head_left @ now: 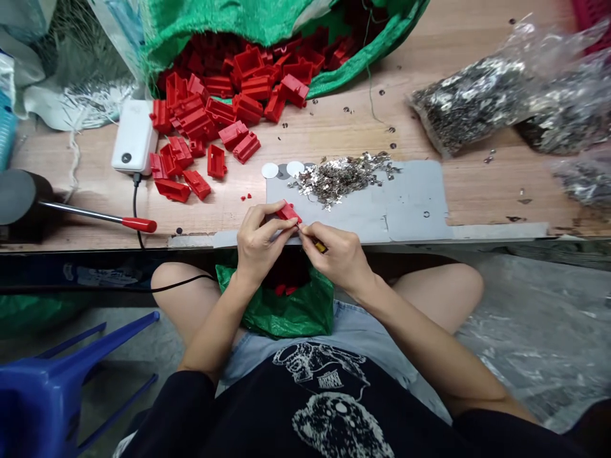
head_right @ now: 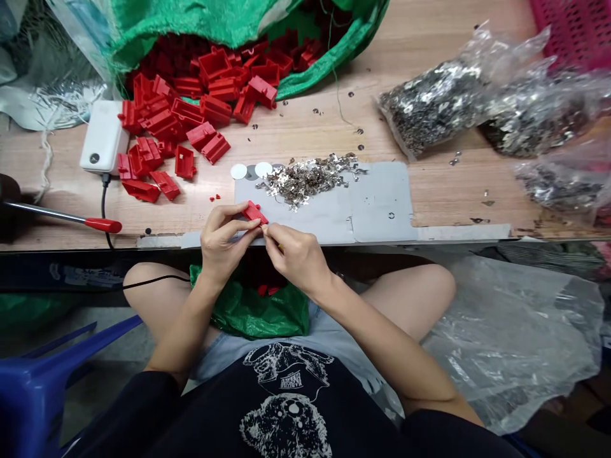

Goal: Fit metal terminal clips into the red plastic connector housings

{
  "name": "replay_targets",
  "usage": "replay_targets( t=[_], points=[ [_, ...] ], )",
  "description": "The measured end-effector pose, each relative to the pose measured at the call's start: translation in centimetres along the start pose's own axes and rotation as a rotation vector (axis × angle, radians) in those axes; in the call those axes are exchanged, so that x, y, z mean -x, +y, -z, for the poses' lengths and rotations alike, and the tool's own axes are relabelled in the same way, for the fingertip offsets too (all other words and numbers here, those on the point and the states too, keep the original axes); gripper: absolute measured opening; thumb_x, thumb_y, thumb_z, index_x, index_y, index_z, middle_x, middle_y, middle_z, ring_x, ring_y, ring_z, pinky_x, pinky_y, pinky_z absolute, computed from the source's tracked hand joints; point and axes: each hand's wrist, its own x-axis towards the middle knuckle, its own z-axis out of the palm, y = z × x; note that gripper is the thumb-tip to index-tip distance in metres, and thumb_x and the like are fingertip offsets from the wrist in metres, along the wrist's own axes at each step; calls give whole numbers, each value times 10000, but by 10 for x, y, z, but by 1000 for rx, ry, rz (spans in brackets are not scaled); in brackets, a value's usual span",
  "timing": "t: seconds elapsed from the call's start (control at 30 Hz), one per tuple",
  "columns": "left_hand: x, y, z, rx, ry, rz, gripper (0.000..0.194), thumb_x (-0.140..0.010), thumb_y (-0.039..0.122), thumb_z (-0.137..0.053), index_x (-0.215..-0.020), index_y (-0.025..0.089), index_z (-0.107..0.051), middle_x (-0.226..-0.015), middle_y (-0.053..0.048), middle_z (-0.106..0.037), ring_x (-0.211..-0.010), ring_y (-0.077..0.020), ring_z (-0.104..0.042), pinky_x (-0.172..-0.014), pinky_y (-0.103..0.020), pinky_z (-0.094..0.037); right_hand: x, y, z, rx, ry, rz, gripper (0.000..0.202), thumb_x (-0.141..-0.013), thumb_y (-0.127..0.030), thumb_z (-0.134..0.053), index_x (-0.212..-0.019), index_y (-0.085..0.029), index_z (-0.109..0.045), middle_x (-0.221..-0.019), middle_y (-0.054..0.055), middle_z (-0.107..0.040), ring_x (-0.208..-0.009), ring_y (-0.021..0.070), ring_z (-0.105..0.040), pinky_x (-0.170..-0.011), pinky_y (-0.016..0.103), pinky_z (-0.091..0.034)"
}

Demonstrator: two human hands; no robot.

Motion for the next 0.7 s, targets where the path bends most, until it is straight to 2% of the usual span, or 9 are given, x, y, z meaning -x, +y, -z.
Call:
replay_targets(
  t=[0.1,0.2,0.27,0.4,0.7],
  points=[
    [0,0,-1,-7,14,-15,103,-879,247,-776,-974,211,-757,-1158,-77,-696,-1071,-187,-685,-899,-363,-600,4,4,-1,-132,44,-99,112,-971,-272,-600,-908,-201,-658,-787,22,-718,-643,132,-651,-618,253,-515],
    [1,1,-2,-20,20,-21,100,-882,261,-775,-966,210,-758,-1153,-78,-698,-1067,-186,-689,-908,-365,-603,6,7,1,-237,65,-246,151,-949,-344,-636,-976,-197,-659,-732,-7,-670,-580,122,-611,-562,254,-521],
    [2,1,-2,-24,22,-20,96,-888,268,-769,-965,211,-757,-1158,-78,-699,-1076,-190,-688,-917,-370,-602,4,8,2,-278,33,-287,173,-937,-360,-653,-976,-192,-660,-710,-14,-651,-568,121,-601,-542,255,-519],
    [3,0,-3,-37,15,-6,85,-900,281,-756,-956,217,-757,-1167,-78,-693,-1083,-192,-681,-911,-372,-602,0,8,3,-312,-29,-291,185,-924,-361,-668,-969,-182,-680,-719,0,-677,-582,128,-614,-542,259,-521],
    [2,-2,-4,-29,-14,14,49,-906,276,-749,-948,254,-760,-1167,-56,-670,-1084,-194,-664,-898,-385,-600,1,9,2,-190,4,-213,133,-940,-309,-633,-938,-196,-703,-765,17,-723,-595,132,-623,-578,259,-501]
  ],
)
